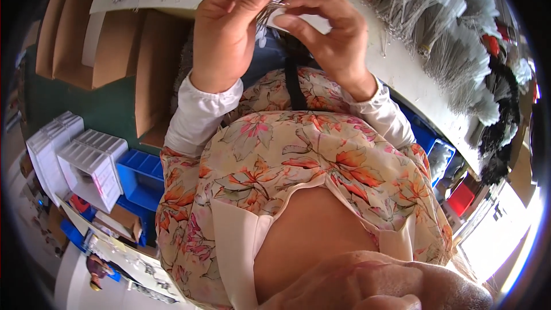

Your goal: Assembling white brush components with metal rings and hooks at a workstation.

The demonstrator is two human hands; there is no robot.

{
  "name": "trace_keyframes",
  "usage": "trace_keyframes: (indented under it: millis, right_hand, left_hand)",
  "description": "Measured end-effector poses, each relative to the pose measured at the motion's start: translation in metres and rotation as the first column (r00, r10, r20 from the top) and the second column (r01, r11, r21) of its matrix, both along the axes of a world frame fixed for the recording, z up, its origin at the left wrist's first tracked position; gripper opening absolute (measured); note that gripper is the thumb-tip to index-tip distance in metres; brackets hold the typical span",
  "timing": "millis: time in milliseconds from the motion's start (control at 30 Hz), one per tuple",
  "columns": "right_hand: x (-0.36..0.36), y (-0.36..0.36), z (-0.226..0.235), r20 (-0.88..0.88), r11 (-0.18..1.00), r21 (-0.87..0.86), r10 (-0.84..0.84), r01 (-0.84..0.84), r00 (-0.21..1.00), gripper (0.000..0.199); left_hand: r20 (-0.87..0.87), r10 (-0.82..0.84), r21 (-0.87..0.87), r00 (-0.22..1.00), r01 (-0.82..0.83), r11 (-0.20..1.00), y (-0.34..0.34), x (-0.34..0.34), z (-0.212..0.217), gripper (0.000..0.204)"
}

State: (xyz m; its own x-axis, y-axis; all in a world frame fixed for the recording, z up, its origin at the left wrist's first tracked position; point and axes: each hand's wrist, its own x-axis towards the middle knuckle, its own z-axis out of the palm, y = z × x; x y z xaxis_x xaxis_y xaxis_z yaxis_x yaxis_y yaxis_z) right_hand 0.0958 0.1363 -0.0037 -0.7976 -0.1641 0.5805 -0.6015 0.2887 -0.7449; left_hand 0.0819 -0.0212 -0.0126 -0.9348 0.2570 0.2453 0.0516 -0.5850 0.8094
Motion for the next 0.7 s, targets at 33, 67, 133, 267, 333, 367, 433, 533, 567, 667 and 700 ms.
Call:
trace_keyframes:
  millis: [33,67,133,267,333,367,433,533,567,667,700]
  right_hand:
    - [0.0,-0.005,0.0,0.014,0.998,-0.061,0.007,-0.007,1.0,0.014]
    - [-0.001,-0.01,0.004,0.021,0.997,-0.059,0.046,-0.044,0.999,0.014]
    - [-0.006,-0.02,0.023,-0.145,0.993,0.117,0.032,-0.015,0.989,0.018]
    - [-0.013,-0.037,0.028,0.527,0.848,-0.524,0.395,-0.078,0.753,0.011]
    - [-0.031,-0.029,0.015,0.54,0.608,-0.777,0.777,-0.164,0.323,0.017]
    - [-0.032,-0.033,0.005,0.573,0.659,-0.665,0.752,-0.353,0.325,0.024]
    - [-0.017,-0.057,-0.004,0.691,0.743,-0.571,0.665,-0.349,0.284,0.025]
    - [-0.007,-0.076,-0.008,0.806,0.806,-0.44,0.549,-0.397,0.223,0.025]
    - [-0.007,-0.077,-0.011,0.809,0.802,-0.425,0.545,-0.419,0.222,0.025]
    - [-0.014,-0.07,-0.026,0.822,0.801,-0.381,0.522,-0.461,0.228,0.023]
    - [-0.014,-0.068,-0.027,0.836,0.825,-0.378,0.499,-0.42,0.228,0.023]
  left_hand:
    - [0.006,0.093,-0.041,0.996,-0.093,0.995,0.0,0.005,0.003,0.019]
    - [0.013,0.131,-0.039,0.991,-0.131,0.991,0.003,0.008,0.003,0.019]
    - [0.008,0.281,-0.06,0.96,-0.28,0.958,0.001,0.013,0.005,0.025]
    - [-0.436,0.1,-0.551,0.894,-0.354,0.756,-0.055,0.027,0.004,0.015]
    - [-0.658,0.137,-0.594,0.74,-0.623,0.509,-0.092,0.039,-0.024,0.019]
    - [-0.642,0.156,-0.615,0.751,-0.625,0.481,-0.111,0.048,-0.033,0.017]
    - [-0.439,0.339,-0.728,0.832,-0.55,0.409,-0.151,0.069,-0.053,0.015]
    - [-0.057,0.857,-0.718,0.511,-0.618,0.321,-0.233,0.128,-0.124,0.022]
    - [-0.106,0.916,-0.7,0.388,-0.683,0.208,-0.253,0.143,-0.142,0.024]
    - [-0.118,0.977,-0.686,0.178,-0.726,0.049,-0.292,0.179,-0.208,0.023]
    - [-0.079,0.991,-0.697,0.109,-0.717,0.023,-0.293,0.183,-0.236,0.019]
